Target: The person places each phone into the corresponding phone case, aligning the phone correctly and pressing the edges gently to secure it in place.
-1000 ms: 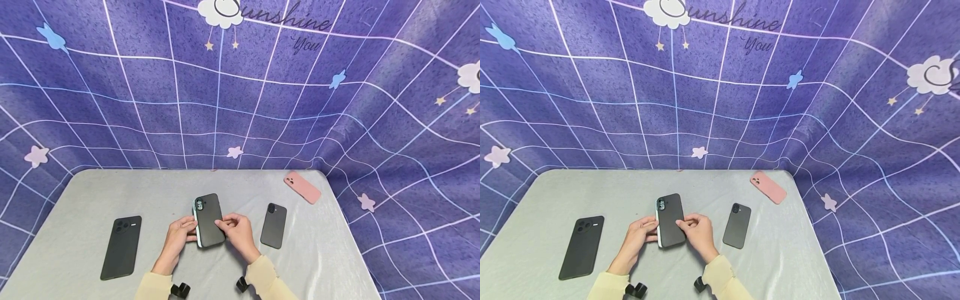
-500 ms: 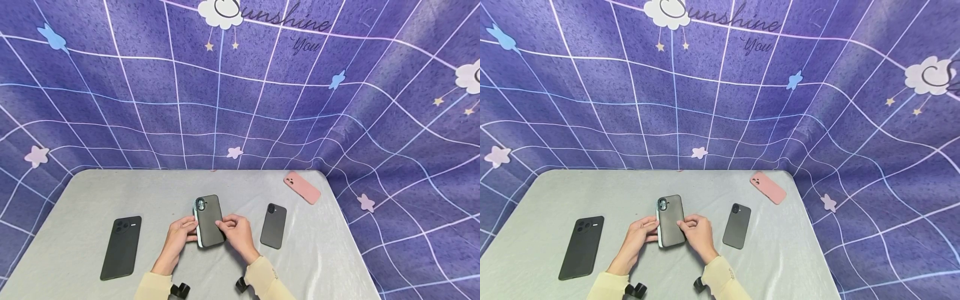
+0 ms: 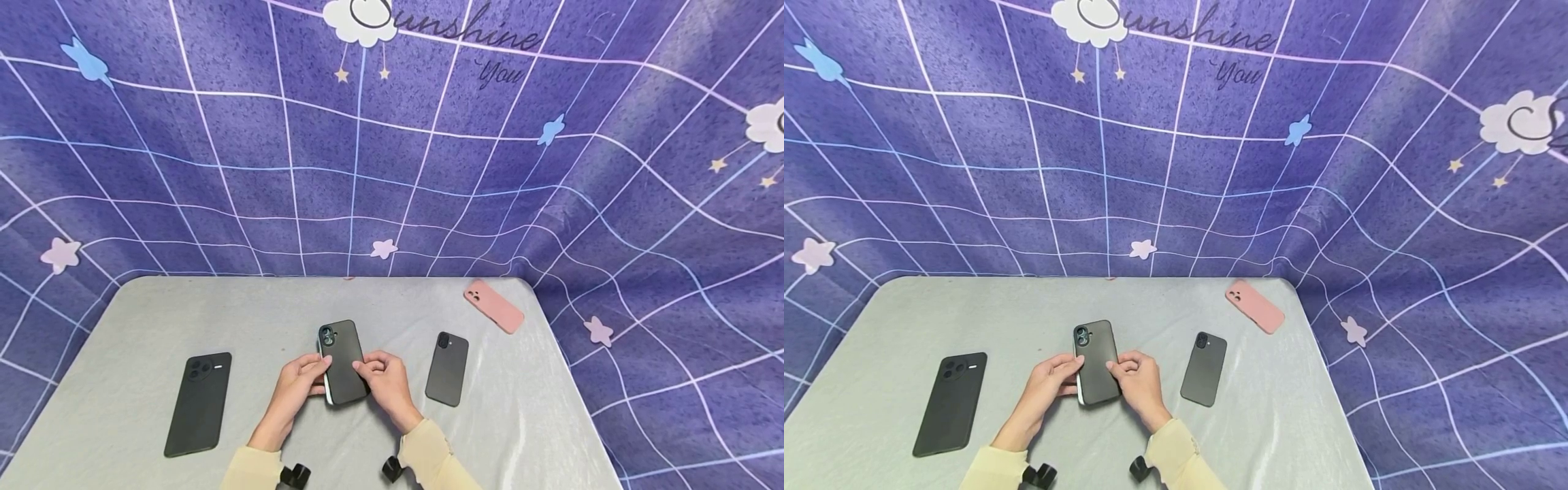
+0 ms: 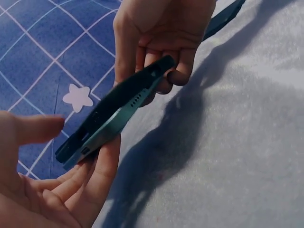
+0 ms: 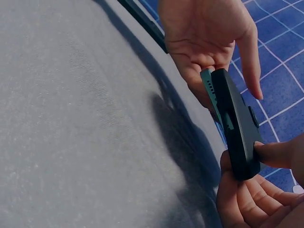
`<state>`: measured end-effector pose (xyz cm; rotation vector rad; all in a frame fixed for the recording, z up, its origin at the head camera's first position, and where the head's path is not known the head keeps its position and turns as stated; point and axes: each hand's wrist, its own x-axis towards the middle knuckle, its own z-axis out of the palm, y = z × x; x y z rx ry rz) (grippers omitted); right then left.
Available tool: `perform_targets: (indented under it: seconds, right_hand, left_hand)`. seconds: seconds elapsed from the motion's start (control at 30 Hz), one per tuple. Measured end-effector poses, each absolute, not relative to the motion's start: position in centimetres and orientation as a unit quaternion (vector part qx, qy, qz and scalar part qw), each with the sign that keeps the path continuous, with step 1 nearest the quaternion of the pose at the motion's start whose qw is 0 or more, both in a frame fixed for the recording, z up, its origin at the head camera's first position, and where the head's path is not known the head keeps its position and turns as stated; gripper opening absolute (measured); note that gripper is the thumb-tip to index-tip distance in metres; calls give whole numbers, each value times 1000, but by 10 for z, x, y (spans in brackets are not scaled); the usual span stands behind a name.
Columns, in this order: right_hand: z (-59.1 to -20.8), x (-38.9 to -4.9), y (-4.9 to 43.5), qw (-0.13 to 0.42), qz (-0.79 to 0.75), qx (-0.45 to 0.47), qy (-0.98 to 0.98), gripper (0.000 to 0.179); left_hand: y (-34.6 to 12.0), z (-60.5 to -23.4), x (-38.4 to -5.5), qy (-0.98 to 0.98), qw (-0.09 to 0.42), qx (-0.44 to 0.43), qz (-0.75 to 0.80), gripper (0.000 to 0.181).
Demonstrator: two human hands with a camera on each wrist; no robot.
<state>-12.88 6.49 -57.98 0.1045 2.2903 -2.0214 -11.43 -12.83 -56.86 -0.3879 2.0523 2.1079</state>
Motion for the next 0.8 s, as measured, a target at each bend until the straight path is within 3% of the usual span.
perform_targets:
  seconds: [0.43, 0.8]
  right_hand:
    - [-576, -125, 63, 52, -670, 46, 739, 19]
    - [-575, -125, 67, 115, -714, 55, 688, 20]
  left_hand:
    - [-128, -571, -112, 728, 79, -116, 671, 52]
    - [-131, -573, -111, 729, 83, -119, 669, 51]
